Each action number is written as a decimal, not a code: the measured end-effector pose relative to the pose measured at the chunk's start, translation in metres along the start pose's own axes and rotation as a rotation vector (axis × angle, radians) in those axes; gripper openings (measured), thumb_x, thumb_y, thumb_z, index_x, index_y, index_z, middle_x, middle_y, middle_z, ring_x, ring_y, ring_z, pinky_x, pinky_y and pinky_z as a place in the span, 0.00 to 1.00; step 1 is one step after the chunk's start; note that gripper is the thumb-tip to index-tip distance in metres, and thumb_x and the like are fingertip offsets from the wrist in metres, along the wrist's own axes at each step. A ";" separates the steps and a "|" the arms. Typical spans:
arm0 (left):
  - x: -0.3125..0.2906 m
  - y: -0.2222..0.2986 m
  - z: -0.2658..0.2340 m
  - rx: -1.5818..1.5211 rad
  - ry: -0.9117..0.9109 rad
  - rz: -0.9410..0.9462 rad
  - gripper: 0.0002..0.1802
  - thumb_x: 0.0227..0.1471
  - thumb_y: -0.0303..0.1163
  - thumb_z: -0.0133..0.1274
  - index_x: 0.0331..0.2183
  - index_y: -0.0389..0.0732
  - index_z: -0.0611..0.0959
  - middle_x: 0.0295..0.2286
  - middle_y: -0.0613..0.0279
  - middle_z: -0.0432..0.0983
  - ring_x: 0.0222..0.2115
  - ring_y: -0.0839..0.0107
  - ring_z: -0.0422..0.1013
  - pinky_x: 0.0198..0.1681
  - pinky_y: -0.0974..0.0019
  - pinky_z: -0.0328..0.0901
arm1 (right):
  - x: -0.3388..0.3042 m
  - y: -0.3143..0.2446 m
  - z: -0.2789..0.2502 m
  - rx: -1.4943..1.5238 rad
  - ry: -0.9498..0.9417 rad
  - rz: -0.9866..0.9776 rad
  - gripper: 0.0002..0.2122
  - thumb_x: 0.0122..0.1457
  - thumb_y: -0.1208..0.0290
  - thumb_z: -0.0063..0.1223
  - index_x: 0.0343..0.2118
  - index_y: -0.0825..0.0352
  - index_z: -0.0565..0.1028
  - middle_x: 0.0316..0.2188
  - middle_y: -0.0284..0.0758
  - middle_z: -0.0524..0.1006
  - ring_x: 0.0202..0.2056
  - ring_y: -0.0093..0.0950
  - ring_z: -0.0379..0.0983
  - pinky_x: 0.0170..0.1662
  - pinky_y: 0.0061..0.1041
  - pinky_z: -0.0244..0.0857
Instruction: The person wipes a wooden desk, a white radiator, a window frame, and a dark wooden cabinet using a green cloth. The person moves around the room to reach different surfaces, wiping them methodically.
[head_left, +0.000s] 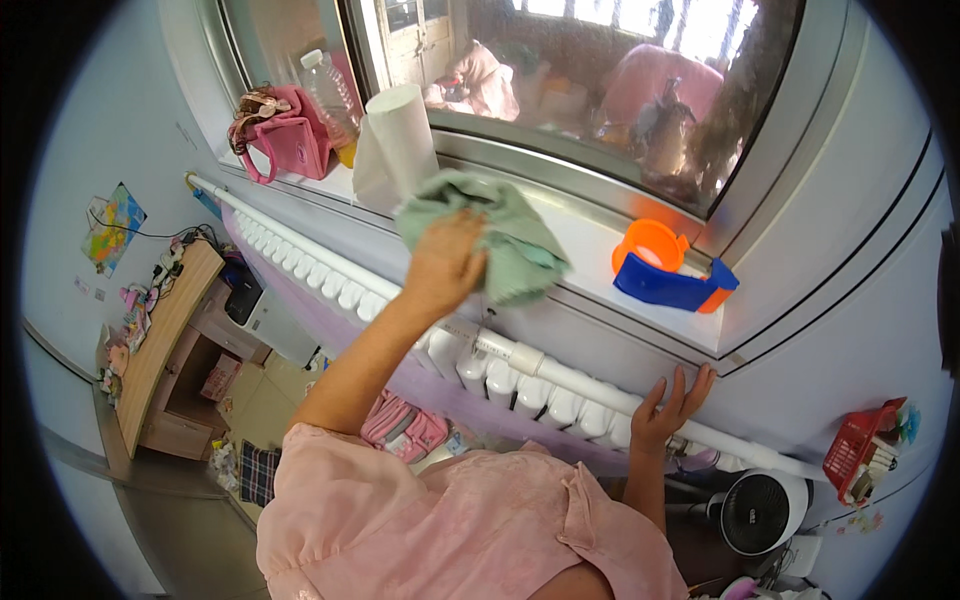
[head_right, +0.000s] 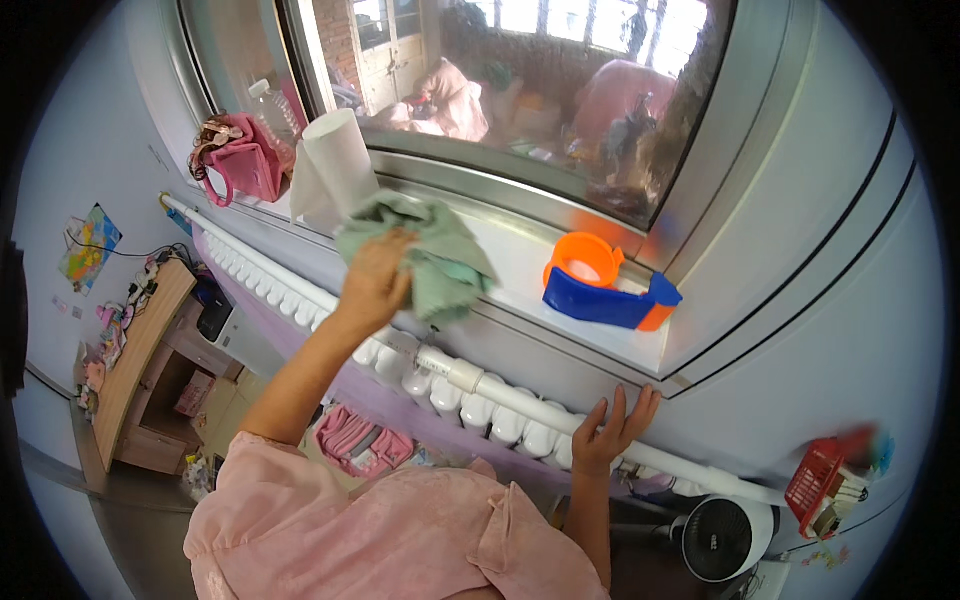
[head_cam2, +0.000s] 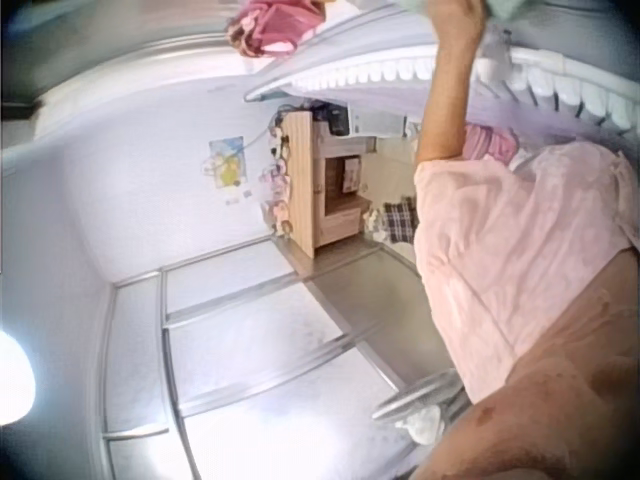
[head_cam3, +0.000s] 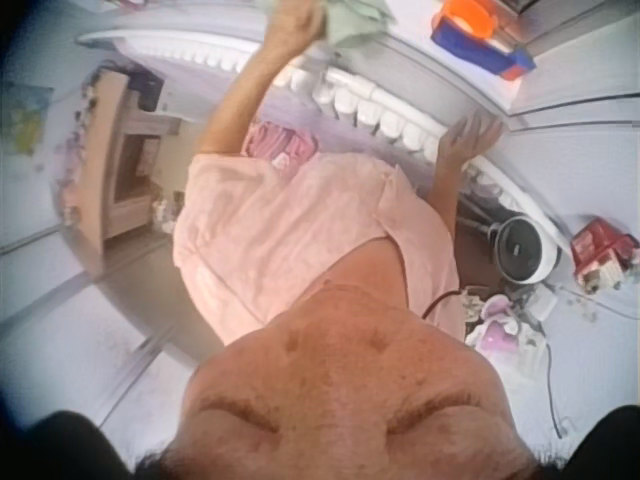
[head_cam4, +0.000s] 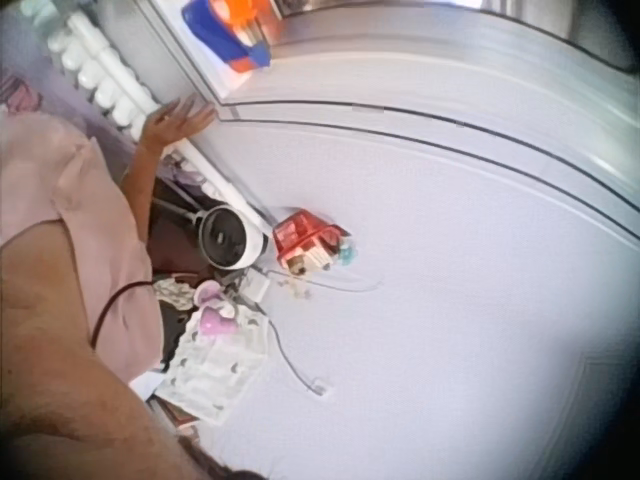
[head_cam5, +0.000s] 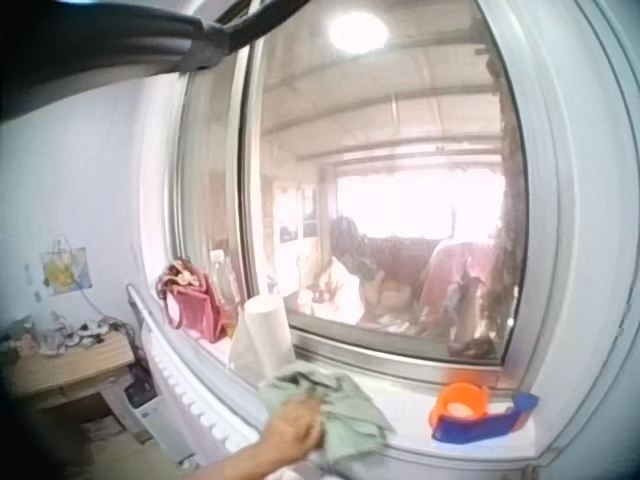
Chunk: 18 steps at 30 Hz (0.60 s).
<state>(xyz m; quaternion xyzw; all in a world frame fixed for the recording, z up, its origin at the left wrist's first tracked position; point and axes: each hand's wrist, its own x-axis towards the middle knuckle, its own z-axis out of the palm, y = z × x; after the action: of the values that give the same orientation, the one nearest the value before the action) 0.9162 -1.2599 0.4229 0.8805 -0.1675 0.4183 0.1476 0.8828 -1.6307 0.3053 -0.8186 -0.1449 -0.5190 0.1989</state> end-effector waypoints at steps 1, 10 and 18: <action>-0.011 -0.012 -0.005 0.048 0.069 -0.049 0.18 0.48 0.28 0.55 0.43 0.36 0.78 0.44 0.53 0.75 0.48 0.55 0.70 0.51 0.53 0.62 | 0.001 -0.001 0.000 0.012 -0.003 -0.002 0.14 0.60 0.77 0.47 0.49 0.73 0.70 0.59 0.55 0.59 0.62 0.58 0.50 0.60 0.55 0.50; -0.141 -0.004 0.017 -0.263 -0.035 -0.323 0.27 0.44 0.37 0.58 0.48 0.40 0.76 0.48 0.54 0.71 0.48 0.55 0.65 0.55 0.51 0.56 | 0.001 -0.005 0.001 0.022 -0.016 0.004 0.13 0.60 0.77 0.47 0.47 0.72 0.71 0.59 0.55 0.59 0.62 0.57 0.50 0.60 0.54 0.51; -0.173 -0.080 0.044 0.301 -0.061 -0.257 0.22 0.54 0.40 0.49 0.46 0.37 0.76 0.44 0.48 0.72 0.42 0.53 0.66 0.50 0.52 0.58 | 0.000 -0.006 0.003 -0.048 -0.029 0.003 0.12 0.61 0.77 0.46 0.46 0.72 0.73 0.60 0.56 0.57 0.62 0.59 0.49 0.60 0.54 0.49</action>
<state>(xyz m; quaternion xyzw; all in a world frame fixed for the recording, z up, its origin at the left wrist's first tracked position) 0.8769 -1.1758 0.2510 0.9191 0.0065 0.3892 0.0614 0.8828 -1.6237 0.3054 -0.8309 -0.1342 -0.5100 0.1776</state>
